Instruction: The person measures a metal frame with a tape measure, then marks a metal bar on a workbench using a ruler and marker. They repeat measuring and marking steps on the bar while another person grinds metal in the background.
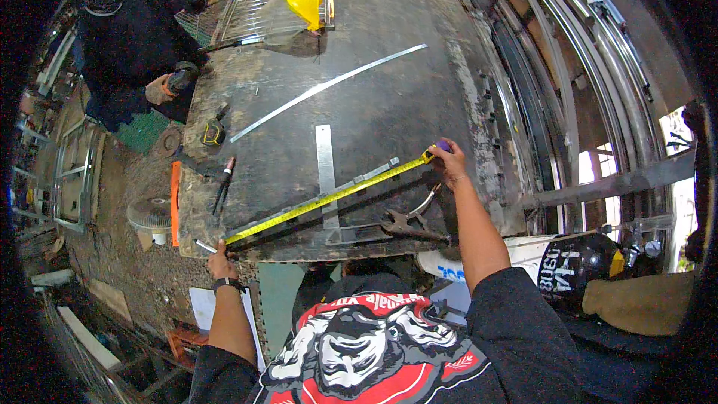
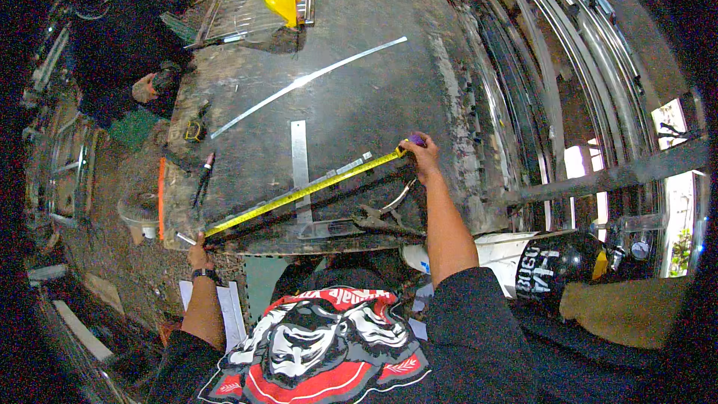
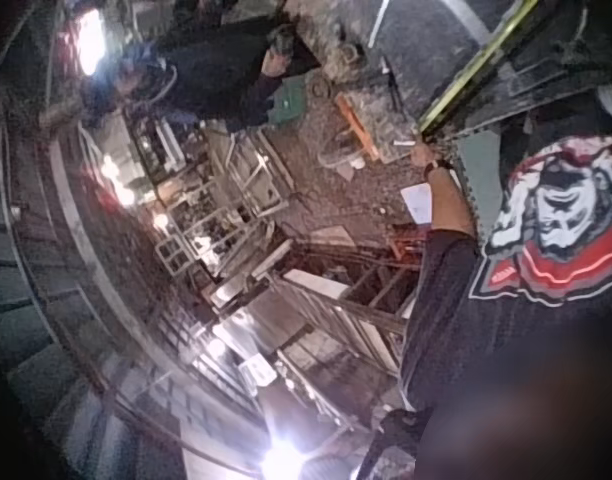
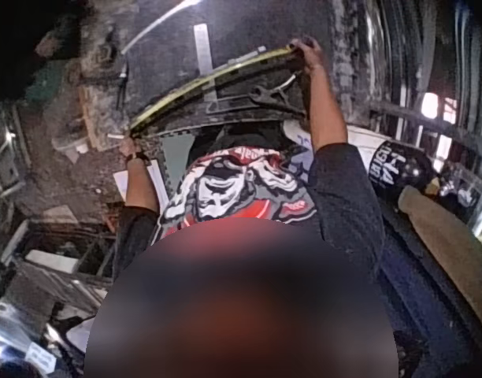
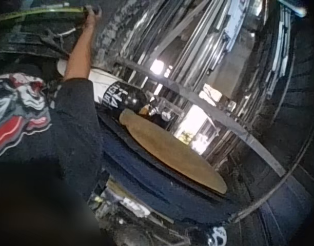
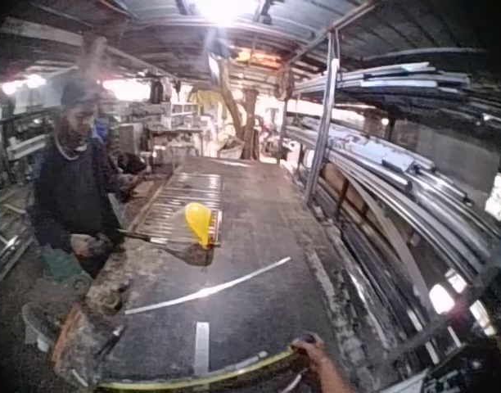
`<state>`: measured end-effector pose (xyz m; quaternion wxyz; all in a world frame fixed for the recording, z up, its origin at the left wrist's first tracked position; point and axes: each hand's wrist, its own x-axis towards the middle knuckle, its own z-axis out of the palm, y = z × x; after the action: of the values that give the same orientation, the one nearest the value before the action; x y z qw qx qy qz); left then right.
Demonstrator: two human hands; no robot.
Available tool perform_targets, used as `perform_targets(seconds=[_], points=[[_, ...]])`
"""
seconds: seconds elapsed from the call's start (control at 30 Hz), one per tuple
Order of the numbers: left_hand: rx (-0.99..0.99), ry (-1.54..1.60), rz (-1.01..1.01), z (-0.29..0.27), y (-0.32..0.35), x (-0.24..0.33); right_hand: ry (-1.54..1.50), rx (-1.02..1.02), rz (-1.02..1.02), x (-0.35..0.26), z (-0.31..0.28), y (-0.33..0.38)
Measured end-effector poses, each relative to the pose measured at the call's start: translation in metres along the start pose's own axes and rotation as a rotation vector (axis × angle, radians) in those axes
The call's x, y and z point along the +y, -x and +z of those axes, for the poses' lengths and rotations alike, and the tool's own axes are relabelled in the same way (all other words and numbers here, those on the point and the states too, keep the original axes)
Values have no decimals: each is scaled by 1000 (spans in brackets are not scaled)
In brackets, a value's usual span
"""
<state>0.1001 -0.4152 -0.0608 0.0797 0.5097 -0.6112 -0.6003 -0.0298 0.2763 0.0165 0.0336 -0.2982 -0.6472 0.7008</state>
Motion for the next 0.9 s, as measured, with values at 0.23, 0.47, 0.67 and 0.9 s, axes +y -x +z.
perform_targets(seconds=[0.23, 0.47, 0.67, 0.9], points=[[65, -369, 211, -19, 48, -16, 68, -178, 83, -6, -1, 50], [-221, 71, -20, -55, 189, 41, 665, -836, -207, -14, 104, 152], [-376, -46, 125, -76, 232, 68, 748, -1539, -53, 11, 268, 273], [-472, 32, 150, -181, 184, 64, 587, -1846, 43, 30, 387, 402]])
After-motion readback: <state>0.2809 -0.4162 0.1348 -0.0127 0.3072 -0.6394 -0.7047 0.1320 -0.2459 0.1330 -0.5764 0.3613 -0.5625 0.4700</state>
